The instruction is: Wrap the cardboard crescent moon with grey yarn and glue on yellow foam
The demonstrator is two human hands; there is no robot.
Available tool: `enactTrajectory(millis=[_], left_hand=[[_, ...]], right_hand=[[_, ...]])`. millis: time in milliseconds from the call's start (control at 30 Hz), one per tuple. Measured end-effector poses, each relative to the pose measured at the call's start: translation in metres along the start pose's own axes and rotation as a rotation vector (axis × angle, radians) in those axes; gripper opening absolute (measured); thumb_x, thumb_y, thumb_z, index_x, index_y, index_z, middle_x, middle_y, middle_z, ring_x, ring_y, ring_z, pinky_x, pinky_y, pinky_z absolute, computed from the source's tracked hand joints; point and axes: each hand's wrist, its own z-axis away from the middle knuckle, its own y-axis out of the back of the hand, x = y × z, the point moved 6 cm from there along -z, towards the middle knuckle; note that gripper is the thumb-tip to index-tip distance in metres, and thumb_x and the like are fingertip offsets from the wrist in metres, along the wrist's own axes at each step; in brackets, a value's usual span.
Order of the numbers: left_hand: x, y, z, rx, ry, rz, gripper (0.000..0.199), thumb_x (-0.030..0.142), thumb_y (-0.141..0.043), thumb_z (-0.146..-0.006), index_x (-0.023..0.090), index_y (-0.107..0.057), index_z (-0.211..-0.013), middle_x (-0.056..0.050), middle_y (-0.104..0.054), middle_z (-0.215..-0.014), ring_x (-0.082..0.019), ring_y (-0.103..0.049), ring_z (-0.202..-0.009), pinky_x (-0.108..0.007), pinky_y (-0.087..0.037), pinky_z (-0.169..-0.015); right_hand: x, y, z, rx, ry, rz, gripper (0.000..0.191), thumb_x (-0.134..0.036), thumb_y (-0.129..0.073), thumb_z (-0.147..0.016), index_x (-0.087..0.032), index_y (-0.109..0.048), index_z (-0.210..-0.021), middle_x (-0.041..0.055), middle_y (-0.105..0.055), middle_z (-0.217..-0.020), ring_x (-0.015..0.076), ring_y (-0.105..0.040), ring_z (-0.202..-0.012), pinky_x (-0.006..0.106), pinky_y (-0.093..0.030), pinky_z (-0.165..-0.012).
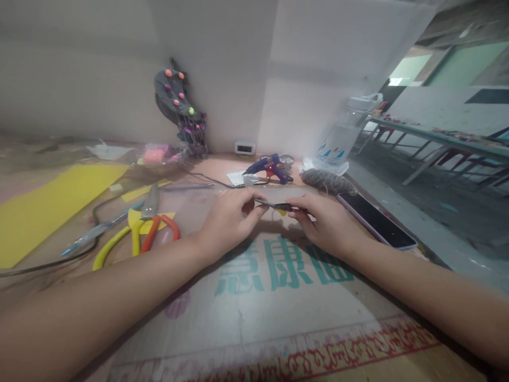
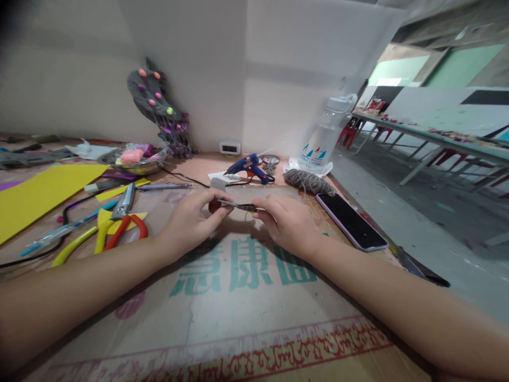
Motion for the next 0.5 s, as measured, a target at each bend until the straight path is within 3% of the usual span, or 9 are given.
enactTrajectory(millis=[333,500], left_hand=[[-0.0002,0.0000,-0.0006,-0.005,0.013,0.014,0.012,0.022,-0.058,-0.088,0.020,-0.065,-0.097,0.001,-0.066,-0.078,-0.015,-0.059,-0.072,-0.029,-0.043,-0.071],[-0.0015,0.0001,-0.0003,-0.009,0.044,0.034,0.012,0.022,-0.057,-0.088,0.020,-0.065,-0.097,0.001,-0.066,-0.079,-0.015,-0.058,-0.073,-0.028,-0.043,-0.071]], right_hand=[[0.0003,0.0007,0.0009,0.029,0.000,0.045,0.025,-0.025,-0.046,-0.095,-0.016,-0.067,-0.102,0.0099,-0.074,-0.091,0.0247,-0.069,-0.081,0.039,-0.055,-0.070],[0.0006,0.0004,0.0030,0.013,0.009,-0.025,0.025,-0.026,-0.047,-0.094,-0.014,-0.064,-0.109,0.0129,-0.073,-0.098,0.0267,-0.068,-0.090,0.042,-0.055,-0.076]])
